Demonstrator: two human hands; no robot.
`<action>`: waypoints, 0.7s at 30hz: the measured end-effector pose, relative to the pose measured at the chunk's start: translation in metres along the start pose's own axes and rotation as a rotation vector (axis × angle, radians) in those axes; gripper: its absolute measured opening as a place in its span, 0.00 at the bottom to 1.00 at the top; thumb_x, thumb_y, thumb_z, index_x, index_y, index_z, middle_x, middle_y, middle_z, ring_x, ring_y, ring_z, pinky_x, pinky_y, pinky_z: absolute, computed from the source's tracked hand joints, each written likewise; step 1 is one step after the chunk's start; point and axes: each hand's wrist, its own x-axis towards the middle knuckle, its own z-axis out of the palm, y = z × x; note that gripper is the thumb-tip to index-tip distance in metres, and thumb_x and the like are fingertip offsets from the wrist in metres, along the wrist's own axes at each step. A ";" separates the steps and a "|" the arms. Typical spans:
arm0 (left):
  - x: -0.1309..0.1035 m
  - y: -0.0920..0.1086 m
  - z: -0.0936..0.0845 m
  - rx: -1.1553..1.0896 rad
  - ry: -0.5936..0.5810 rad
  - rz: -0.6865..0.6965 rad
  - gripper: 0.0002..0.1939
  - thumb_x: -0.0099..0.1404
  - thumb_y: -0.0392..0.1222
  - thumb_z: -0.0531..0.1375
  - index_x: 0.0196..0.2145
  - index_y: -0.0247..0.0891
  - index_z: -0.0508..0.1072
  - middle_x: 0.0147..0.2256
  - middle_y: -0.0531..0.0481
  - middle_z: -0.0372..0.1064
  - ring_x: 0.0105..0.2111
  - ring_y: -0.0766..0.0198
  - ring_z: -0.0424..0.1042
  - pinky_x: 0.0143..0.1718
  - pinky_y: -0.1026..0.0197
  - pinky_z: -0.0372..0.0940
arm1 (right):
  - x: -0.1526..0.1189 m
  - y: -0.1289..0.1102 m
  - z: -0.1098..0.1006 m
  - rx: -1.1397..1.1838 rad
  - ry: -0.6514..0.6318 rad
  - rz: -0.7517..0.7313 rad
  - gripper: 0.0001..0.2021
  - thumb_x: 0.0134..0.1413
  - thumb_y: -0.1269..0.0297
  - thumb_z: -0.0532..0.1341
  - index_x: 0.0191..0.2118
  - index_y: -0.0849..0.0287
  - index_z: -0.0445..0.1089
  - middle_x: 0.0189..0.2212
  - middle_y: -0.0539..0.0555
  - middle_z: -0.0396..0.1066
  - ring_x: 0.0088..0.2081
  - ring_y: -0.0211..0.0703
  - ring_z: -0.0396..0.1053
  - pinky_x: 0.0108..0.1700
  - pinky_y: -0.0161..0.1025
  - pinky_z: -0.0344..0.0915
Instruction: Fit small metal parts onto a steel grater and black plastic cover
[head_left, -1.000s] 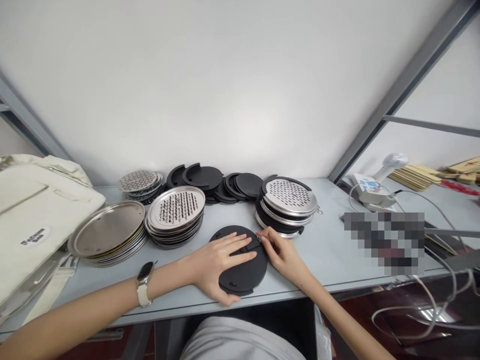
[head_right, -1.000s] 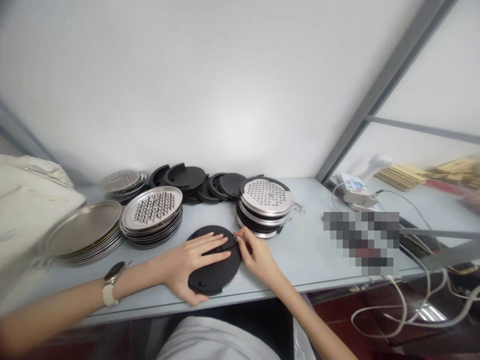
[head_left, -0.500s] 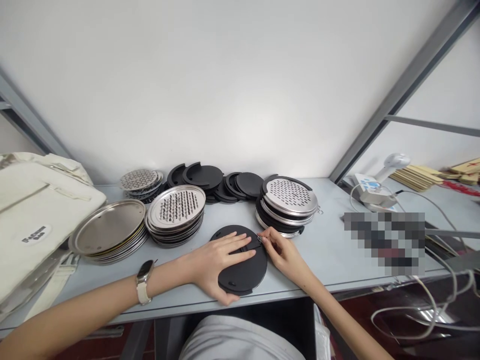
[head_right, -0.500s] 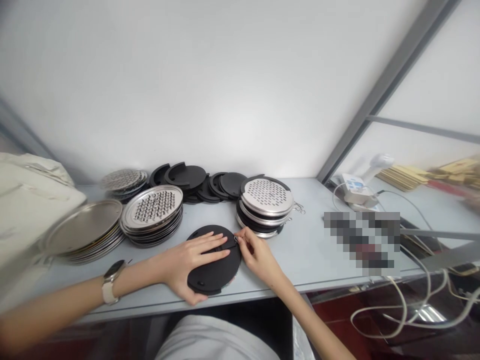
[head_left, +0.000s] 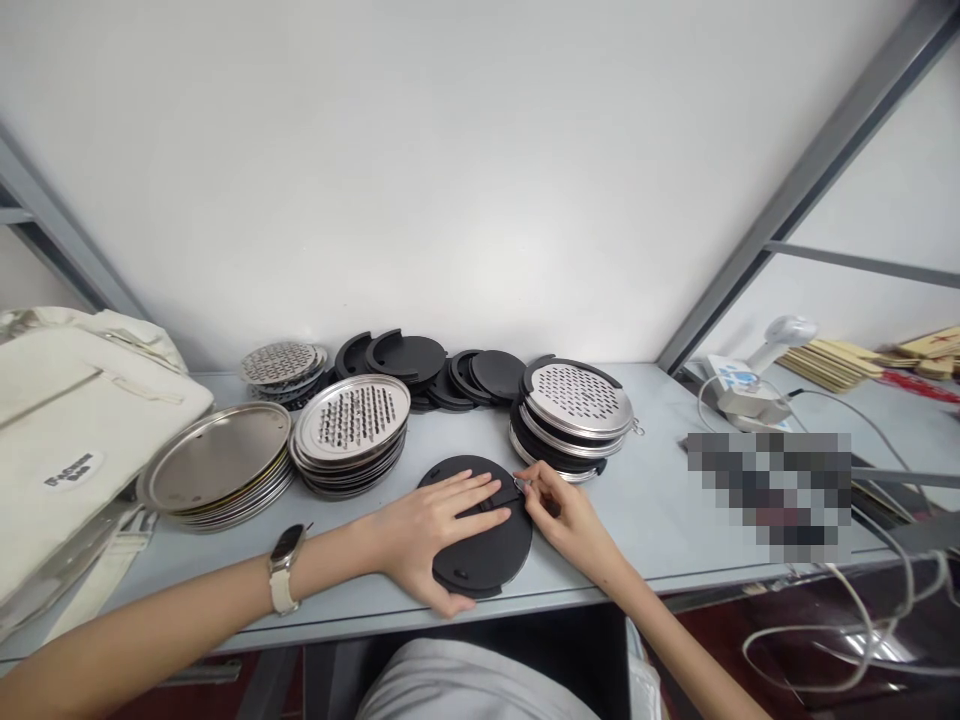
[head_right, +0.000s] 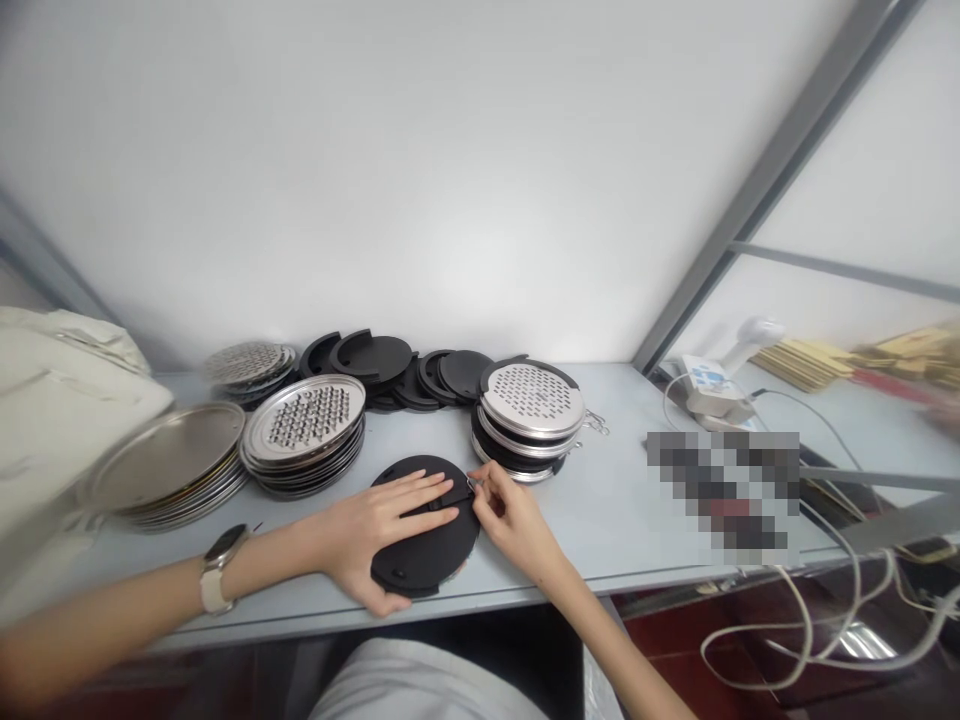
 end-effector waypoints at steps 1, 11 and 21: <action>0.000 0.000 0.000 0.009 -0.006 -0.002 0.51 0.49 0.57 0.64 0.66 0.36 0.51 0.67 0.38 0.39 0.65 0.42 0.44 0.65 0.42 0.43 | 0.000 0.000 0.000 -0.003 0.002 -0.001 0.09 0.64 0.60 0.50 0.41 0.59 0.62 0.22 0.45 0.56 0.25 0.37 0.56 0.28 0.34 0.55; 0.000 0.001 0.001 0.022 0.005 0.011 0.53 0.51 0.58 0.63 0.67 0.32 0.46 0.66 0.35 0.41 0.65 0.42 0.44 0.65 0.42 0.41 | -0.001 0.003 0.001 -0.002 -0.012 -0.008 0.07 0.64 0.61 0.50 0.41 0.57 0.60 0.20 0.43 0.51 0.23 0.37 0.52 0.27 0.34 0.52; 0.000 0.000 0.002 0.019 -0.001 0.015 0.54 0.50 0.57 0.63 0.67 0.32 0.45 0.66 0.35 0.40 0.65 0.41 0.44 0.65 0.41 0.42 | 0.002 0.005 -0.001 0.092 -0.033 0.020 0.10 0.65 0.57 0.51 0.39 0.58 0.62 0.21 0.44 0.52 0.23 0.36 0.52 0.27 0.34 0.52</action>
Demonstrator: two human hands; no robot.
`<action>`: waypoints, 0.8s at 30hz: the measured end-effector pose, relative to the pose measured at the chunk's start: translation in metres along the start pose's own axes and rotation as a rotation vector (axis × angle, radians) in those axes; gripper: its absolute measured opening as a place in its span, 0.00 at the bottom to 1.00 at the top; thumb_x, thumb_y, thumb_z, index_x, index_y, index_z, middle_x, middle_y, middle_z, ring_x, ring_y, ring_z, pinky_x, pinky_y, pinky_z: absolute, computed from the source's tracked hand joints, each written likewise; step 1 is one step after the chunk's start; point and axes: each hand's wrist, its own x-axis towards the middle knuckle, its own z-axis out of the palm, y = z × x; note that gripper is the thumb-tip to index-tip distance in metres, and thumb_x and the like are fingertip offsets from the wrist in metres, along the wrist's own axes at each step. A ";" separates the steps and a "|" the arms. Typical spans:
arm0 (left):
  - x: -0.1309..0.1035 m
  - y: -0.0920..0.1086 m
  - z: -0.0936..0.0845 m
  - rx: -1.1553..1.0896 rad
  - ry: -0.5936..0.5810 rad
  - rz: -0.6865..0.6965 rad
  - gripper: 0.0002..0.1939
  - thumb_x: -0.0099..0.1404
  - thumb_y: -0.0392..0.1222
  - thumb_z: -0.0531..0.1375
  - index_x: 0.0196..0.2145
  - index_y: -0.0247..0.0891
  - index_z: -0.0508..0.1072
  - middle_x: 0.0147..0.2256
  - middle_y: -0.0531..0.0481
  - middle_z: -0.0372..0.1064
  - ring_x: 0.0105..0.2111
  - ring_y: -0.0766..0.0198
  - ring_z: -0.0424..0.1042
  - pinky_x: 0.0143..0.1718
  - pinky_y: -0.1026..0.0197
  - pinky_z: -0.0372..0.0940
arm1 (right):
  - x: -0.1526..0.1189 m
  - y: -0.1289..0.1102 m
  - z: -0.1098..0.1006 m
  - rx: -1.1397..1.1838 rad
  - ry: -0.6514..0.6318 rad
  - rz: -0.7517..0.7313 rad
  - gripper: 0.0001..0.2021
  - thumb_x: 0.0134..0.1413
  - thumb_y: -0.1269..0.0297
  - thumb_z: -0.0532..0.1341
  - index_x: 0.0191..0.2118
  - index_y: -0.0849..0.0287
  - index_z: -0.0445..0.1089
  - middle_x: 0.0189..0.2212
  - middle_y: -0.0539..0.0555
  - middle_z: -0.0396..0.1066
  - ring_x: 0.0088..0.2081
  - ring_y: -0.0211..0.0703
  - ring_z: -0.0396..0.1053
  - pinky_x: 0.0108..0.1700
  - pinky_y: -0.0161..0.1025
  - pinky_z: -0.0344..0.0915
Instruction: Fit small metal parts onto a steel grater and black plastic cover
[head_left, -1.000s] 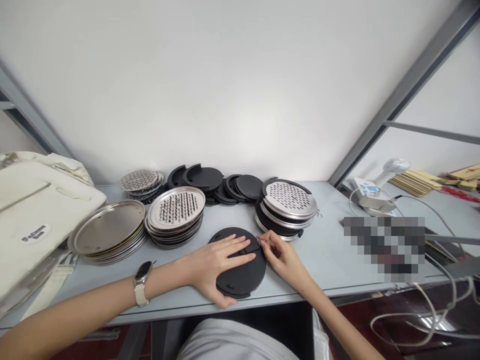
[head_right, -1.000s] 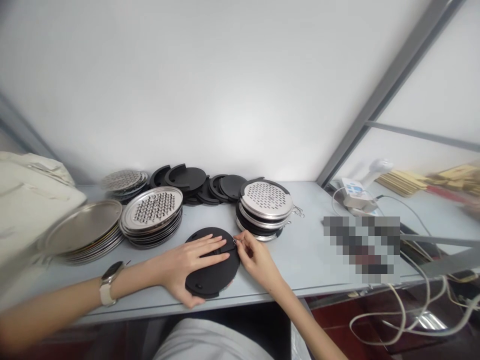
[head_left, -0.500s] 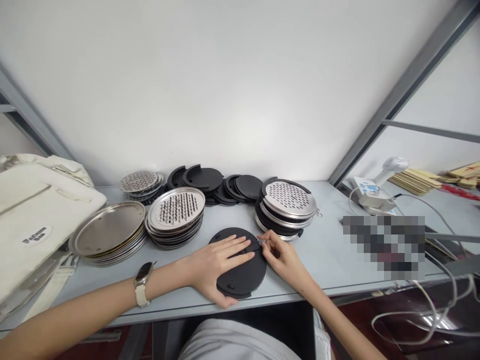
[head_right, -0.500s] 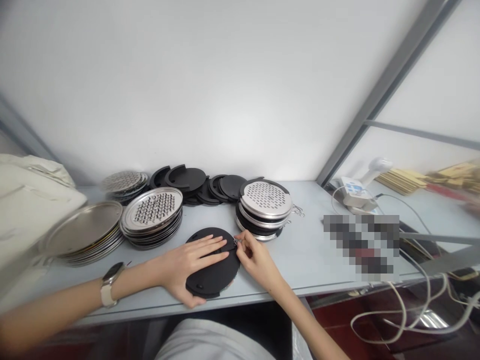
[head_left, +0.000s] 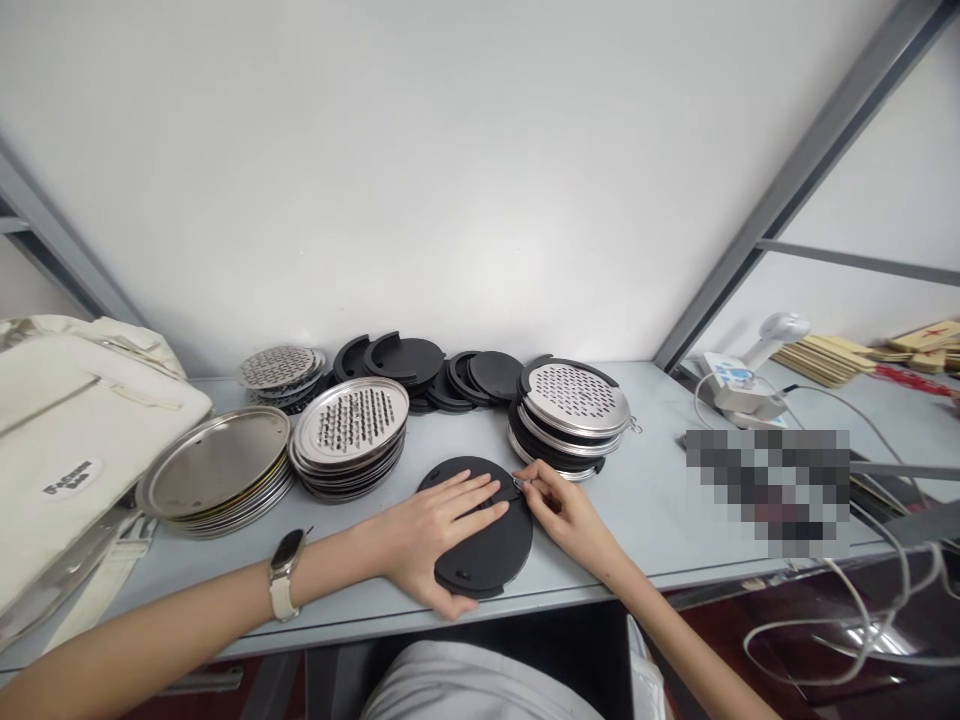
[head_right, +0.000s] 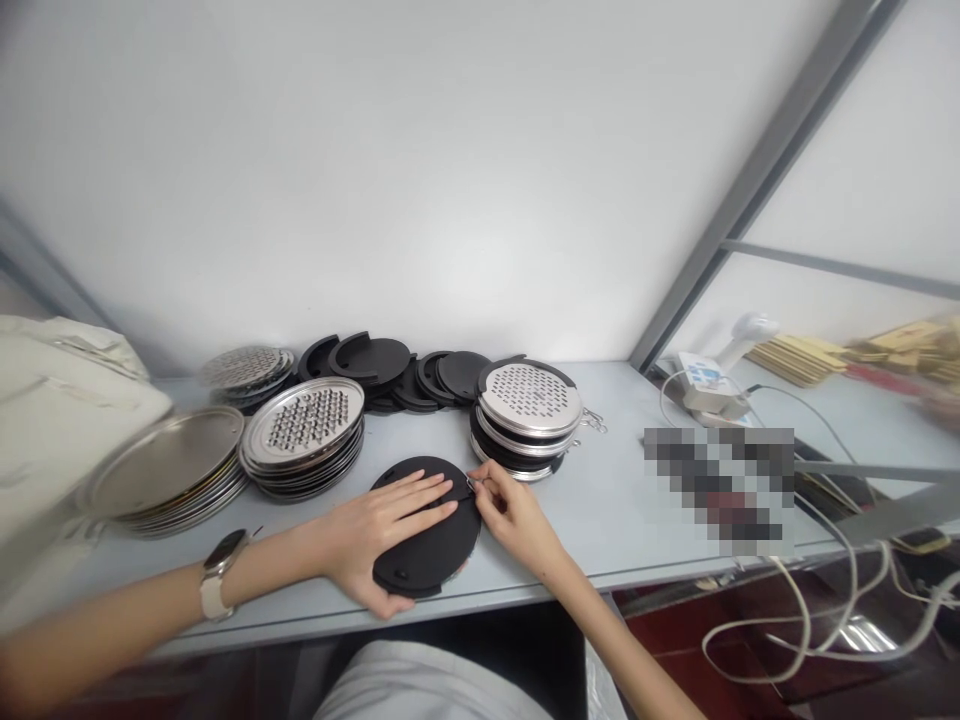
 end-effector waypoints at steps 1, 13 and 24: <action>0.000 0.000 0.000 0.001 0.001 -0.003 0.54 0.50 0.57 0.63 0.67 0.32 0.45 0.66 0.35 0.41 0.65 0.41 0.44 0.65 0.42 0.42 | 0.000 0.001 0.000 0.020 -0.008 0.010 0.11 0.64 0.56 0.51 0.39 0.58 0.62 0.20 0.43 0.51 0.23 0.36 0.52 0.27 0.34 0.52; 0.001 0.000 0.001 -0.025 0.024 -0.016 0.53 0.49 0.58 0.63 0.67 0.34 0.46 0.66 0.36 0.42 0.64 0.41 0.47 0.65 0.41 0.42 | 0.003 -0.003 -0.007 0.135 -0.067 0.055 0.18 0.62 0.49 0.54 0.43 0.61 0.69 0.20 0.45 0.57 0.23 0.36 0.57 0.26 0.33 0.56; 0.001 0.001 -0.001 -0.021 0.023 -0.029 0.53 0.49 0.58 0.63 0.66 0.34 0.48 0.66 0.37 0.43 0.64 0.42 0.47 0.65 0.41 0.41 | 0.001 -0.003 -0.004 0.147 -0.050 0.073 0.17 0.63 0.52 0.53 0.43 0.61 0.69 0.22 0.46 0.58 0.24 0.36 0.57 0.26 0.33 0.56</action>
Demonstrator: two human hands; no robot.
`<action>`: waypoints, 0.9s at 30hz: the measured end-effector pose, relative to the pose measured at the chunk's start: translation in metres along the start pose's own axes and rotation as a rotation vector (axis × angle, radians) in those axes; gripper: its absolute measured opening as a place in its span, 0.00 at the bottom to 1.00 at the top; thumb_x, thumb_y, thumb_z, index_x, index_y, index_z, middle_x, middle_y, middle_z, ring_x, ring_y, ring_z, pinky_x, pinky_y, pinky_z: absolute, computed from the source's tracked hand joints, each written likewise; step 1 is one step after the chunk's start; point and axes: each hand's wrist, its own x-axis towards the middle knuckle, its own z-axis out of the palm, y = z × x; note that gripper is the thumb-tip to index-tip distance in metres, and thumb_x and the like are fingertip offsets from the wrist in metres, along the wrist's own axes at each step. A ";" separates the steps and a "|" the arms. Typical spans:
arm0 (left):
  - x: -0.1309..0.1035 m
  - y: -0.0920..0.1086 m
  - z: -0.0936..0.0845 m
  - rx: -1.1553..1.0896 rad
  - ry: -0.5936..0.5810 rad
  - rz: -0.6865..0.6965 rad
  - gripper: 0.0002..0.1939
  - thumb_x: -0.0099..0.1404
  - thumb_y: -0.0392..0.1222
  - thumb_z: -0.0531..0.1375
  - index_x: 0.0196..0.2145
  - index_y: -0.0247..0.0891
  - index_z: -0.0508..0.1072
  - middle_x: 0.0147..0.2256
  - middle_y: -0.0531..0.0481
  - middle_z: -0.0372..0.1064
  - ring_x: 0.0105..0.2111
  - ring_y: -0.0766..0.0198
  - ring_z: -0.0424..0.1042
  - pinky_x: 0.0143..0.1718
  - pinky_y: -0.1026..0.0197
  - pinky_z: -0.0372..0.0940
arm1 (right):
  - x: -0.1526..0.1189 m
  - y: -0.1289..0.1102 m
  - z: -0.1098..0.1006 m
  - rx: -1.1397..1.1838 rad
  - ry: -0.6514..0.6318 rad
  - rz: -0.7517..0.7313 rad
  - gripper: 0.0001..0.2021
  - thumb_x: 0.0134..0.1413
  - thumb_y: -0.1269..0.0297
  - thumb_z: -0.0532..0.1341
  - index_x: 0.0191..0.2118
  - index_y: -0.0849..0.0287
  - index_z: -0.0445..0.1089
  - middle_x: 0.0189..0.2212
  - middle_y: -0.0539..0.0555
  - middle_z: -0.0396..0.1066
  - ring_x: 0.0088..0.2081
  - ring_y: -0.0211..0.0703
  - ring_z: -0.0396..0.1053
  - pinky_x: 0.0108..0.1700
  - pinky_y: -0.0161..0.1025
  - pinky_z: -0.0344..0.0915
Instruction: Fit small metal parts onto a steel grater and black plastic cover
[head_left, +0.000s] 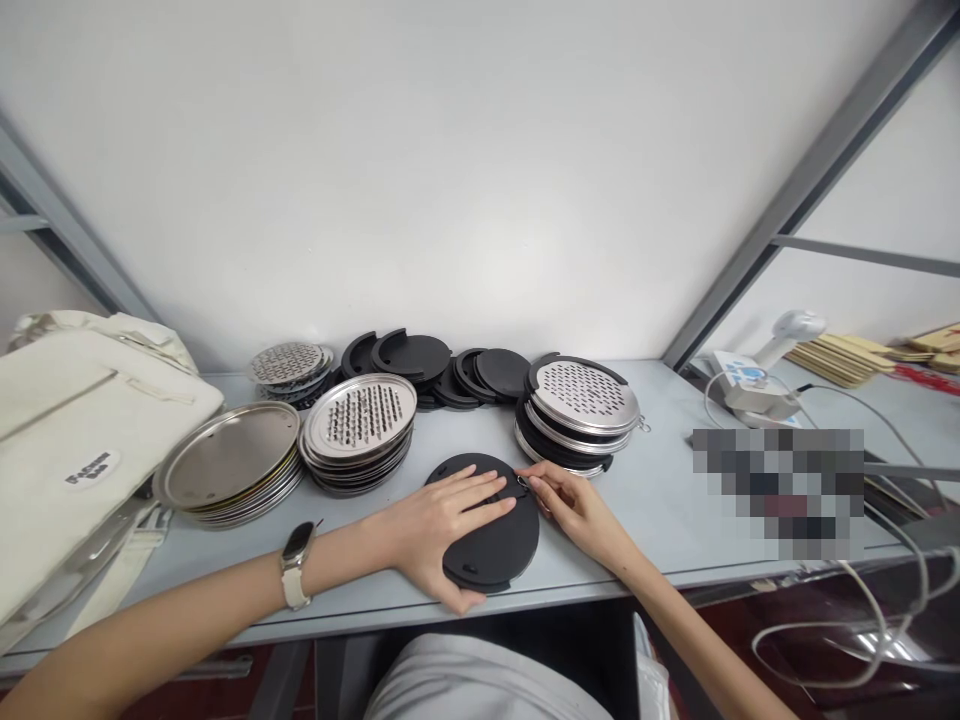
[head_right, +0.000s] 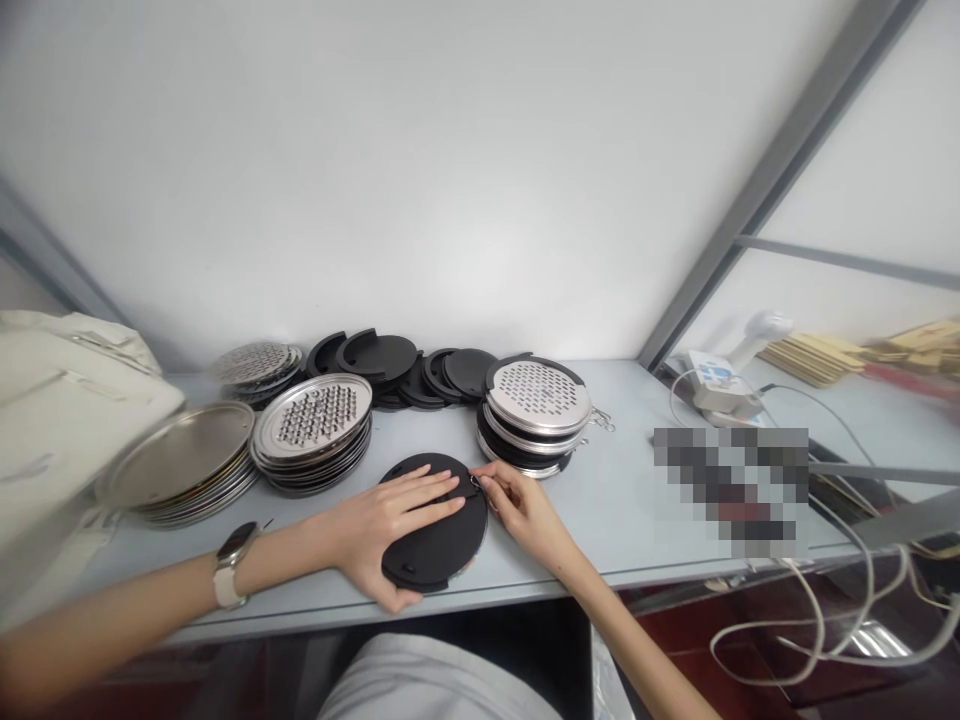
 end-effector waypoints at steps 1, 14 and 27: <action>0.000 0.000 0.000 -0.003 -0.001 0.001 0.53 0.49 0.58 0.63 0.66 0.34 0.48 0.66 0.37 0.42 0.64 0.42 0.47 0.65 0.41 0.41 | 0.000 0.000 0.000 0.004 -0.001 0.002 0.17 0.63 0.52 0.53 0.43 0.61 0.69 0.22 0.46 0.58 0.24 0.36 0.57 0.26 0.33 0.56; -0.001 -0.004 0.003 -0.004 -0.004 0.017 0.53 0.48 0.57 0.63 0.66 0.33 0.49 0.66 0.35 0.43 0.64 0.41 0.48 0.64 0.40 0.41 | 0.002 0.003 0.001 0.001 -0.017 -0.002 0.16 0.64 0.53 0.53 0.43 0.61 0.69 0.23 0.47 0.57 0.25 0.36 0.55 0.27 0.33 0.55; -0.002 -0.002 0.000 0.019 -0.025 -0.003 0.53 0.48 0.58 0.63 0.66 0.33 0.49 0.66 0.36 0.42 0.65 0.44 0.45 0.65 0.43 0.41 | 0.000 -0.002 -0.004 -0.021 -0.063 -0.007 0.14 0.64 0.54 0.53 0.41 0.60 0.68 0.24 0.48 0.59 0.25 0.36 0.56 0.28 0.33 0.54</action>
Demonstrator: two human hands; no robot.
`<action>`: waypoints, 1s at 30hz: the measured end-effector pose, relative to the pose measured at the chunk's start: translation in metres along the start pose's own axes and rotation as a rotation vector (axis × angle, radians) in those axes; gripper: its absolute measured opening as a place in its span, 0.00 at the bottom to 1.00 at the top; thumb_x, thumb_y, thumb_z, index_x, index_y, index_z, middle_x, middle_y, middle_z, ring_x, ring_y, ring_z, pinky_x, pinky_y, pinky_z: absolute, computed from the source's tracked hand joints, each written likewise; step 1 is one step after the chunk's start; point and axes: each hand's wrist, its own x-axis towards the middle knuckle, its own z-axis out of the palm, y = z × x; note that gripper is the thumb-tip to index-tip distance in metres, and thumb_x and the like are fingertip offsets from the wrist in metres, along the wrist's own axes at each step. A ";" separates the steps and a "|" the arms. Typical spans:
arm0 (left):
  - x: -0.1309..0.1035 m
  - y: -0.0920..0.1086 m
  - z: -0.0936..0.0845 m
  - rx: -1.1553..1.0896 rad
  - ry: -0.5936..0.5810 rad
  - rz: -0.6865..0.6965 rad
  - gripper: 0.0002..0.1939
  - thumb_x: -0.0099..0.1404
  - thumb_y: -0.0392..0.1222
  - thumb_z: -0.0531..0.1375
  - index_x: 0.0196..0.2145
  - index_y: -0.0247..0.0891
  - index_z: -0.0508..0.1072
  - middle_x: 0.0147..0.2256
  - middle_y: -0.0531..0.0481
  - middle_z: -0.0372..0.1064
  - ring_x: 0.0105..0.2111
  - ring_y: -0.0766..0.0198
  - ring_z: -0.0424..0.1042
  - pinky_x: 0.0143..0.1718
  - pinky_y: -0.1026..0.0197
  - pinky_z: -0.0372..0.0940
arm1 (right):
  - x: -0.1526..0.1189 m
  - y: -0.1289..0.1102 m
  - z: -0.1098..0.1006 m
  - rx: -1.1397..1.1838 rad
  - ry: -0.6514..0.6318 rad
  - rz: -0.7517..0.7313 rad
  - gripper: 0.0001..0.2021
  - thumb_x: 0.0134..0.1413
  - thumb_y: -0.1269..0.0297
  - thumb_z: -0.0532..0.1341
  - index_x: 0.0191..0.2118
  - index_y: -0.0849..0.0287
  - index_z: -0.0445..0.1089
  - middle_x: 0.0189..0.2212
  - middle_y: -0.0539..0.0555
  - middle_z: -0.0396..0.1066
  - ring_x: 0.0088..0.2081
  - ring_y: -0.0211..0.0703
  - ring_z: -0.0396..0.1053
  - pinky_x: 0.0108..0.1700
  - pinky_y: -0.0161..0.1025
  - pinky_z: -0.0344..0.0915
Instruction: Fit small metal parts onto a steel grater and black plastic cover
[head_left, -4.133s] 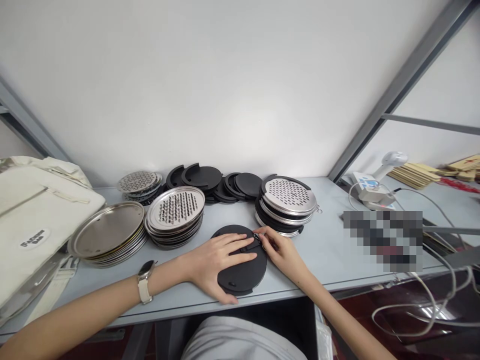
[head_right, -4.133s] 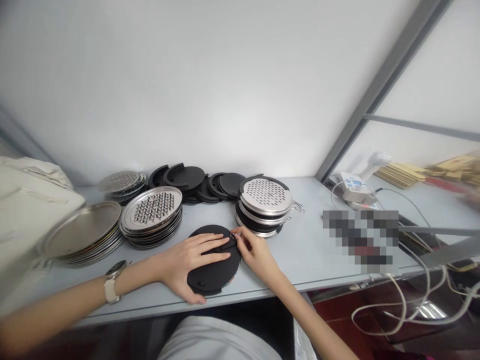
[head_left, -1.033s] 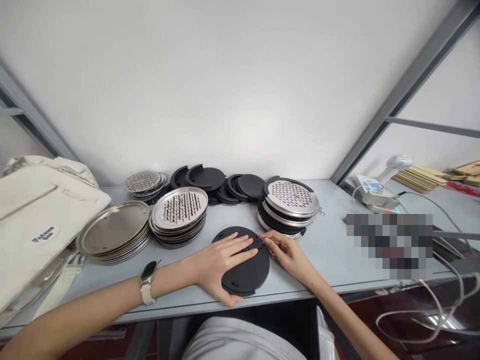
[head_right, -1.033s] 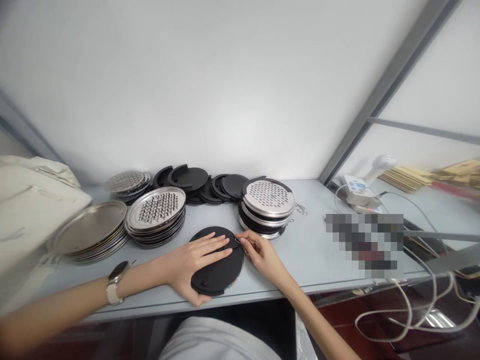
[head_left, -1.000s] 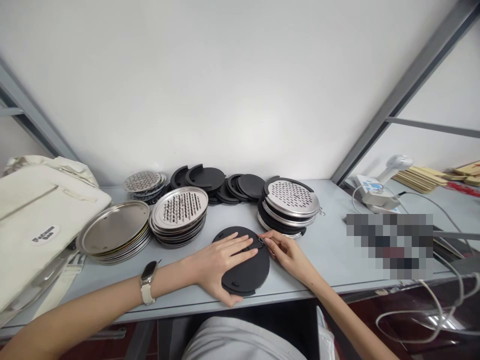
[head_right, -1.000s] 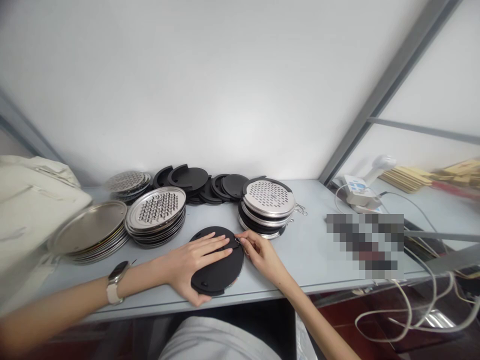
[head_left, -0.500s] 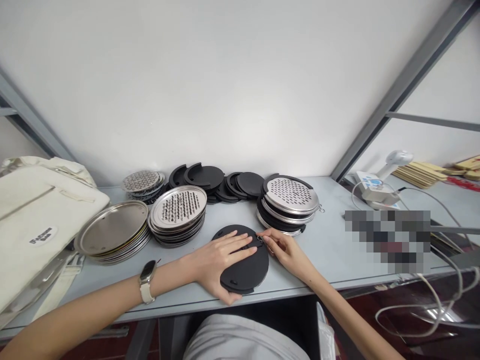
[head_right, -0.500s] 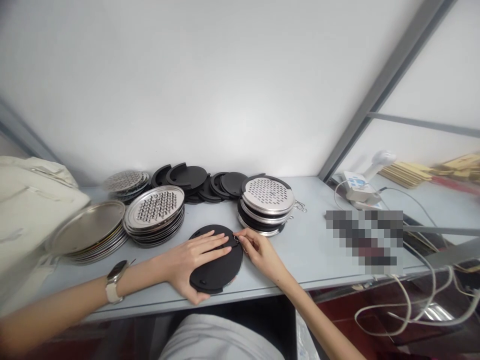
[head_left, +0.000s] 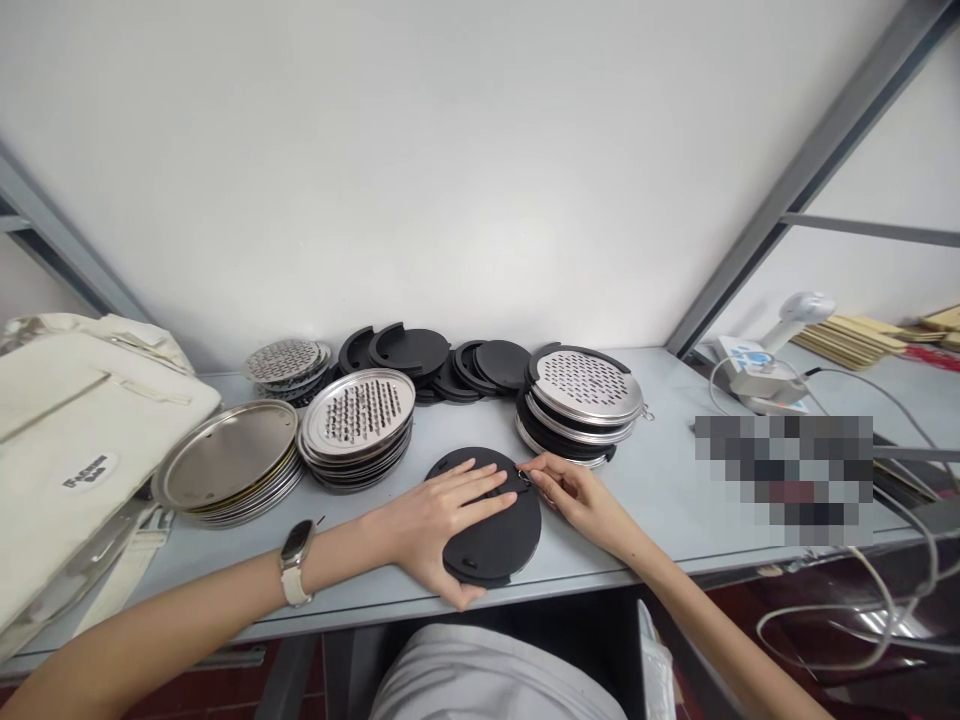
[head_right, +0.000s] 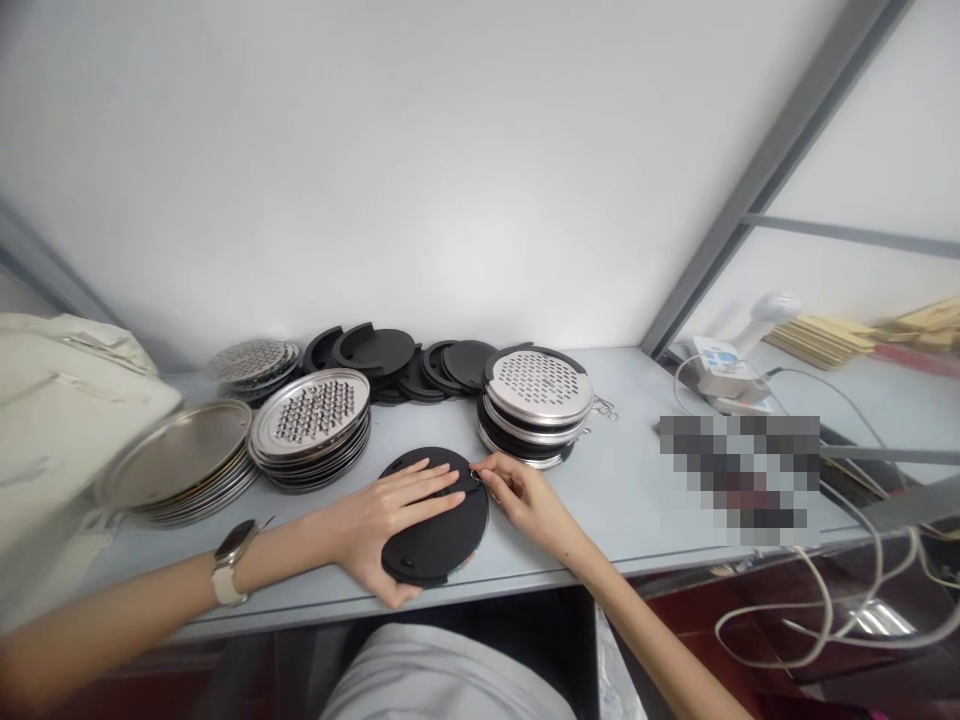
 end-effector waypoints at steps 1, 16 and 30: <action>0.000 0.000 0.000 0.002 0.000 -0.001 0.53 0.48 0.58 0.63 0.66 0.33 0.50 0.66 0.36 0.42 0.65 0.44 0.45 0.65 0.43 0.41 | -0.001 0.000 0.000 -0.005 0.010 0.002 0.14 0.64 0.54 0.53 0.41 0.60 0.68 0.24 0.48 0.60 0.25 0.36 0.56 0.27 0.34 0.54; 0.001 0.000 0.001 0.036 0.017 0.008 0.52 0.50 0.59 0.62 0.66 0.32 0.49 0.66 0.34 0.41 0.66 0.42 0.42 0.64 0.40 0.40 | -0.006 0.010 0.002 -0.013 0.065 0.006 0.12 0.65 0.54 0.52 0.43 0.58 0.62 0.21 0.44 0.51 0.24 0.36 0.52 0.27 0.34 0.52; 0.002 0.003 -0.002 0.044 0.013 -0.013 0.52 0.50 0.59 0.62 0.66 0.34 0.50 0.66 0.36 0.43 0.64 0.41 0.46 0.65 0.41 0.41 | -0.004 0.014 0.001 -0.068 0.035 -0.033 0.07 0.66 0.59 0.49 0.39 0.56 0.57 0.23 0.44 0.53 0.25 0.36 0.53 0.29 0.34 0.53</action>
